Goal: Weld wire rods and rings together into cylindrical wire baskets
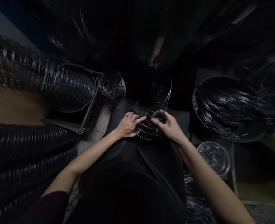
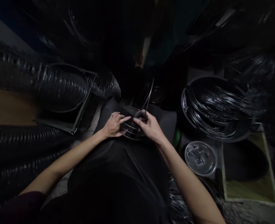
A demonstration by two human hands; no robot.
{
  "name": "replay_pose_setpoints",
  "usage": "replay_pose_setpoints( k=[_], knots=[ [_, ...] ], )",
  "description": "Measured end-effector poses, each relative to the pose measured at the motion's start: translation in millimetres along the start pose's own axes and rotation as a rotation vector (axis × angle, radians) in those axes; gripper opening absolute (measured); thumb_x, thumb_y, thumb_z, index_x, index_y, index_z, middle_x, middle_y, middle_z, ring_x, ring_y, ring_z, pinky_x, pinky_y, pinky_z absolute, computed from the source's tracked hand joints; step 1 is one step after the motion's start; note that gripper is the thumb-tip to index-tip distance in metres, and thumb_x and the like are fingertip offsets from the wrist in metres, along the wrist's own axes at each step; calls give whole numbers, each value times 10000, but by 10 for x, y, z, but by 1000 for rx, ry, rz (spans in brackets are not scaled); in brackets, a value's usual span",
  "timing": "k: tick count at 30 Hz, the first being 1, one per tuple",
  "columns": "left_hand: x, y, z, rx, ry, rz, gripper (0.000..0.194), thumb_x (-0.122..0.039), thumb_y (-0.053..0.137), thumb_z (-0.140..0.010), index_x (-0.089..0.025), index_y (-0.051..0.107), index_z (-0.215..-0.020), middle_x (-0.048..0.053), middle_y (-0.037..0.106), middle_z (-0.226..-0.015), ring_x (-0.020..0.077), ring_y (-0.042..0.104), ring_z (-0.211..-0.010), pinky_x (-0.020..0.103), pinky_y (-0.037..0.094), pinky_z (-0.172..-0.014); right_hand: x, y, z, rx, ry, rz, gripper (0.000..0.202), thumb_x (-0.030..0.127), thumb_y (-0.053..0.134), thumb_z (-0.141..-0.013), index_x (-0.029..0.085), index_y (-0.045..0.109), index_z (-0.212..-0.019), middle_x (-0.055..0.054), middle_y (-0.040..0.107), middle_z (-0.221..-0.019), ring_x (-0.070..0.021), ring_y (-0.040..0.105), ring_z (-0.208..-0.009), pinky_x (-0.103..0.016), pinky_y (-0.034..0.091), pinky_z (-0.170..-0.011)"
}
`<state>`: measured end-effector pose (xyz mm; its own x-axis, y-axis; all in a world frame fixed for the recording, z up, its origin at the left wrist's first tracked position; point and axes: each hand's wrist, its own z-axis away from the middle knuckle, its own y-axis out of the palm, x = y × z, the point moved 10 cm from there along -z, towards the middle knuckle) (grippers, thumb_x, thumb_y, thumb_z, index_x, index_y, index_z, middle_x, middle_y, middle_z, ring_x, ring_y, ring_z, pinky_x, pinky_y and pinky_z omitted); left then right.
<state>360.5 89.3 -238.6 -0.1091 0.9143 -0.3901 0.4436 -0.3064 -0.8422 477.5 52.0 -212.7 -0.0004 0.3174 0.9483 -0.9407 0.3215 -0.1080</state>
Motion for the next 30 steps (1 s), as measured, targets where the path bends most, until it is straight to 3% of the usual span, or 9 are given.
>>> replay_pose_setpoints(
  k=[3,7,11,18,23,27,30],
  knots=[
    [39,-309,-284,-72,-3,78,503,-377,606,-712,-197,458,-1158,86,563,-993,244,514,-895,441,383,-846,255,-106,-199,-46,-71,-6,368,492,733,-656,179,576,-768,13,542,-686,-107,493,-609,-230,420,-537],
    [114,-752,-580,-324,-25,181,539,-318,663,-645,-210,398,-1103,74,556,-1018,235,537,-927,432,390,-876,570,-259,-510,-50,-96,-33,373,483,745,-637,168,590,-765,24,535,-664,-85,465,-559,-222,387,-519],
    [256,-995,-841,-485,-23,181,538,-256,685,-631,-192,392,-1078,96,517,-1031,242,538,-965,417,436,-849,711,-396,-860,-62,-57,-105,406,474,773,-584,173,575,-771,47,501,-597,-63,421,-470,-204,328,-440],
    [611,-1112,-1134,-583,-4,252,614,-240,710,-609,-206,358,-1110,89,512,-1043,250,544,-991,436,458,-852,954,-487,-1271,-95,-32,-171,465,443,813,-476,179,544,-748,96,405,-470,-29,301,-366,-174,199,-348],
    [724,-1157,-1218,-627,1,282,628,-227,714,-604,-206,344,-1112,90,506,-1045,240,538,-974,435,457,-839,1102,-482,-1405,-88,-65,-189,488,448,820,-443,165,561,-743,79,467,-512,-23,333,-385,-170,233,-358],
    [832,-1130,-1273,-630,-22,305,632,-224,714,-590,-212,340,-1099,86,497,-1047,239,535,-972,439,451,-848,1118,-490,-1513,-89,-73,-200,499,429,835,-420,168,592,-769,42,557,-594,-56,449,-462,-179,337,-410],
    [919,-1091,-1329,-612,-37,305,629,-247,710,-599,-219,332,-1101,85,486,-1051,248,531,-988,449,446,-859,1092,-519,-1599,-89,-80,-204,477,429,837,-430,175,578,-740,48,547,-570,-50,422,-443,-179,323,-399]
  ],
)
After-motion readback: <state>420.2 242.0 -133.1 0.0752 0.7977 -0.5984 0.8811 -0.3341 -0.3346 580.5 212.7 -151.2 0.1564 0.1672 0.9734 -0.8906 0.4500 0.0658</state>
